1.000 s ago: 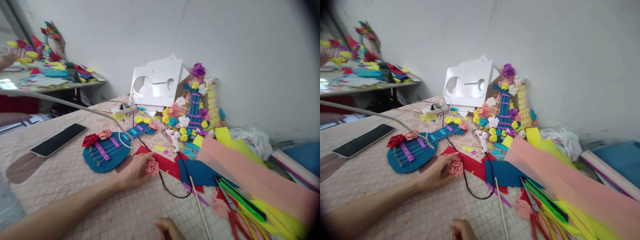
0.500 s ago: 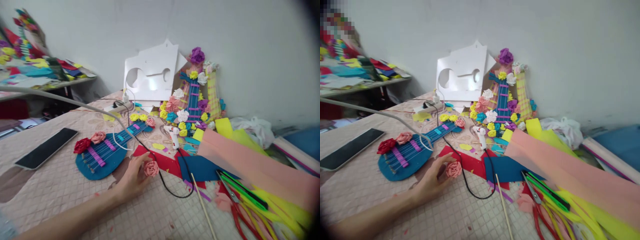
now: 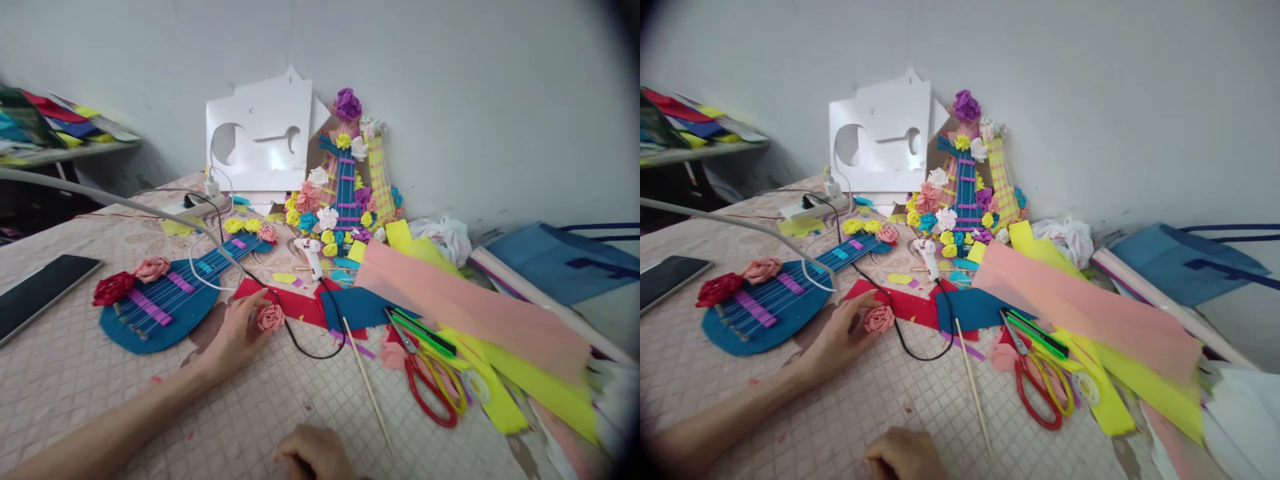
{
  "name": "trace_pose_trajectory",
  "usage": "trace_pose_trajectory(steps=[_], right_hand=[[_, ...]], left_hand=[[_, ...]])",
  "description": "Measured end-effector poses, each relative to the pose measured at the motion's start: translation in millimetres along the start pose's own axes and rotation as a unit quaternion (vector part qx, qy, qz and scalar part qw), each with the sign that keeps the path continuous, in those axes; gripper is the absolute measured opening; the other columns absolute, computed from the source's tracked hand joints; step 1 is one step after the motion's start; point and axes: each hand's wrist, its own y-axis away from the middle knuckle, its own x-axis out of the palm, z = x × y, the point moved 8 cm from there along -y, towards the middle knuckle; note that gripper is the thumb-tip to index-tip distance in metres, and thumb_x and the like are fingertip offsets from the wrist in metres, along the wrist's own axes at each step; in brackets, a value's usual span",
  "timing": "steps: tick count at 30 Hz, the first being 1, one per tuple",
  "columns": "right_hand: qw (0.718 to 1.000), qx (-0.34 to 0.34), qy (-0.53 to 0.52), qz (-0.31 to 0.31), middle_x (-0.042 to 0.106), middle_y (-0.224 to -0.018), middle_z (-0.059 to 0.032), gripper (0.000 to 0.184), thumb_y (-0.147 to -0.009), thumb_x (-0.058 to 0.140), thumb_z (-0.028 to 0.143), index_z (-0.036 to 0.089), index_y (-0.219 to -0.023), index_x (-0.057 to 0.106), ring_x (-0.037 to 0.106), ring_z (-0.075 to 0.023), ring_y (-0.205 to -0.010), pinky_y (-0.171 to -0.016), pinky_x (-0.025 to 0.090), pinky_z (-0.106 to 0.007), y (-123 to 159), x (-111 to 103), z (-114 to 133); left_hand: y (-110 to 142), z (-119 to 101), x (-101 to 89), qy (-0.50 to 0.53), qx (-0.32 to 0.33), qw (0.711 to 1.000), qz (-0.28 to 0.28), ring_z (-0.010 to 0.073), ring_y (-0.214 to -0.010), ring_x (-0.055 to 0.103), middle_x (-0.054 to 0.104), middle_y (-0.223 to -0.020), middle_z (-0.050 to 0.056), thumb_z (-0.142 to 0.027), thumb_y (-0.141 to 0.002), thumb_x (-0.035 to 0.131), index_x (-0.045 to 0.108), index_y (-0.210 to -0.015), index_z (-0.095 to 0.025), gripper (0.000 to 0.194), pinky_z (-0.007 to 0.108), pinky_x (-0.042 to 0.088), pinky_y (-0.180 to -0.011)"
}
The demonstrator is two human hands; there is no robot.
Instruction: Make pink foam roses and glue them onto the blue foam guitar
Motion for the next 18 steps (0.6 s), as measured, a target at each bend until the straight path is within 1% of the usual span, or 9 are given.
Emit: trace_pose_trajectory(steps=[2, 6, 8, 10, 13, 15, 18], right_hand=[[1.0, 0.0, -0.015, -0.017, 0.067, -0.066, 0.0019, 0.022, -0.072, 0.052, 0.006, 0.022, -0.082, 0.065, 0.061, -0.0104, -0.058, -0.057, 0.042, -0.018, -1.0, -3.8, 2.2], [0.998, -0.015, -0.045, -0.047, 0.066, -0.064, 0.0022, 0.018, -0.074, 0.051, 0.009, 0.021, -0.08, 0.063, 0.059, -0.0093, -0.054, -0.055, 0.041, -0.017, -0.3, -5.6, 2.0], [0.998, -0.02, -0.044, -0.044, 0.066, -0.063, 0.0019, 0.016, -0.075, 0.051, 0.01, 0.02, -0.08, 0.063, 0.058, -0.0091, -0.052, -0.054, 0.041, -0.017, -0.8, -4.7, 2.5], [0.998, -0.009, -0.038, -0.041, 0.066, -0.063, 0.0016, 0.014, -0.077, 0.051, 0.012, 0.02, -0.079, 0.063, 0.057, -0.0095, -0.053, -0.054, 0.042, -0.017, -2.0, -5.6, 2.8], [0.998, 0.006, -0.041, -0.041, 0.064, -0.061, 0.0016, 0.014, -0.078, 0.051, 0.013, 0.02, -0.076, 0.063, 0.056, -0.0098, -0.053, -0.053, 0.041, -0.017, -4.0, -8.8, 4.4], [0.998, 0.008, -0.054, -0.035, 0.063, -0.059, 0.0016, 0.014, -0.078, 0.05, 0.014, 0.02, -0.076, 0.063, 0.055, -0.0096, -0.051, -0.05, 0.04, -0.017, -5.4, -8.6, 5.4], [0.997, 0.009, -0.069, -0.029, 0.06, -0.058, 0.0018, 0.015, -0.079, 0.049, 0.014, 0.019, -0.077, 0.062, 0.051, -0.0092, -0.049, -0.049, 0.038, -0.017, -7.3, -7.3, 5.2]], left_hand=[[-0.5, 2.3, -0.2, 0.002, -0.005, 1.0, -0.005, 0.0256, -0.107, 0.055, 0.06, -0.114, 0.007, -0.021, -0.079, 0.059, 0.035, -0.13, -0.023, 0.056, 0.044, 0.044, -0.092], [0.2, 2.2, -3.6, 0.008, -0.005, 1.0, -0.022, 0.025, -0.11, 0.054, 0.058, -0.118, 0.008, -0.024, -0.081, 0.058, 0.035, -0.131, -0.023, 0.055, 0.043, 0.043, -0.094], [0.5, 2.1, -2.4, -0.003, -0.004, 1.0, -0.014, 0.0255, -0.109, 0.055, 0.059, -0.117, 0.009, -0.025, -0.082, 0.058, 0.034, -0.131, -0.023, 0.056, 0.044, 0.041, -0.094], [0.5, 3.7, 0.2, -0.012, -0.01, 1.0, 0.001, 0.0268, -0.11, 0.054, 0.059, -0.117, 0.01, -0.025, -0.081, 0.059, 0.034, -0.131, -0.023, 0.057, 0.046, 0.04, -0.094], [0.2, 6.4, 3.1, -0.007, -0.016, 1.0, 0.015, 0.0275, -0.111, 0.053, 0.058, -0.119, 0.01, -0.026, -0.08, 0.06, 0.038, -0.129, -0.023, 0.053, 0.047, 0.04, -0.094], [0.0, 7.2, 4.1, 0.001, -0.017, 1.0, 0.02, 0.0275, -0.112, 0.053, 0.058, -0.12, 0.01, -0.026, -0.08, 0.06, 0.04, -0.127, -0.023, 0.051, 0.047, 0.04, -0.094], [-0.1, 7.9, 3.0, 0.009, -0.02, 1.0, 0.018, 0.0275, -0.114, 0.052, 0.057, -0.122, 0.011, -0.027, -0.08, 0.059, 0.038, -0.13, -0.022, 0.054, 0.047, 0.039, -0.095]])
